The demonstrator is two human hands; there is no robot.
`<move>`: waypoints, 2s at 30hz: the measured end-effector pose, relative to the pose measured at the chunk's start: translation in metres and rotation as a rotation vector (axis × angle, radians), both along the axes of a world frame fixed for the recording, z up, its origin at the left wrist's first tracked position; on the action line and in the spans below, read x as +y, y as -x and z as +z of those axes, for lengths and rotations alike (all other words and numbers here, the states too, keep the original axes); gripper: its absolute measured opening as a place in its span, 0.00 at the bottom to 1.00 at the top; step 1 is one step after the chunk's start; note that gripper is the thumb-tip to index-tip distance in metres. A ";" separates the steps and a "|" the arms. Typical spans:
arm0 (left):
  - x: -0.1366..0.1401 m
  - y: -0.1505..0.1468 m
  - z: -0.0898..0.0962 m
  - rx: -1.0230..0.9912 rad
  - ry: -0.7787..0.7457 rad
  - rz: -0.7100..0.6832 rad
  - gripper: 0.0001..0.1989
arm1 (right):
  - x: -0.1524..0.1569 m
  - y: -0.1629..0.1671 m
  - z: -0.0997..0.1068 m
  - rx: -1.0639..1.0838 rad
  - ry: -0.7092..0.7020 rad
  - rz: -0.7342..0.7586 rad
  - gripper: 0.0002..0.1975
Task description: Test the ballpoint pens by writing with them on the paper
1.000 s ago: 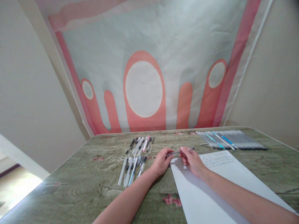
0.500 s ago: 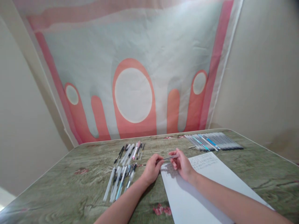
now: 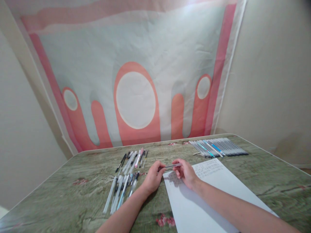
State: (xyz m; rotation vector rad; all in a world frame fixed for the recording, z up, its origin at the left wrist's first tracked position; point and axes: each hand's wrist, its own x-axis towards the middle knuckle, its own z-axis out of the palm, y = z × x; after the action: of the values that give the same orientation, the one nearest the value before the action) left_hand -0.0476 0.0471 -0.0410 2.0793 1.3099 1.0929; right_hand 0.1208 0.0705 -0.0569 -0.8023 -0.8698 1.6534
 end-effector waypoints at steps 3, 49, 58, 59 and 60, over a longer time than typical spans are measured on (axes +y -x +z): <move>-0.001 -0.001 0.000 -0.014 0.016 -0.003 0.06 | -0.001 0.000 0.001 -0.006 -0.004 0.009 0.12; 0.002 0.000 -0.002 0.038 -0.294 0.185 0.11 | 0.071 -0.115 0.007 -2.095 -0.358 -0.434 0.12; 0.001 0.000 -0.001 0.057 -0.274 0.148 0.11 | 0.075 -0.121 0.005 -2.063 -0.335 -0.400 0.11; 0.001 0.000 -0.001 0.056 -0.274 0.147 0.11 | 0.074 -0.121 0.005 -2.062 -0.331 -0.407 0.11; 0.001 0.000 -0.002 0.056 -0.274 0.143 0.11 | 0.074 -0.120 0.005 -2.062 -0.340 -0.423 0.12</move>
State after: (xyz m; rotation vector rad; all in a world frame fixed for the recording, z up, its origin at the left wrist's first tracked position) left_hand -0.0479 0.0484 -0.0427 2.2529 1.4225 1.3511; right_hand 0.2408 0.1441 -0.0514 -2.1626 -1.9351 -0.2698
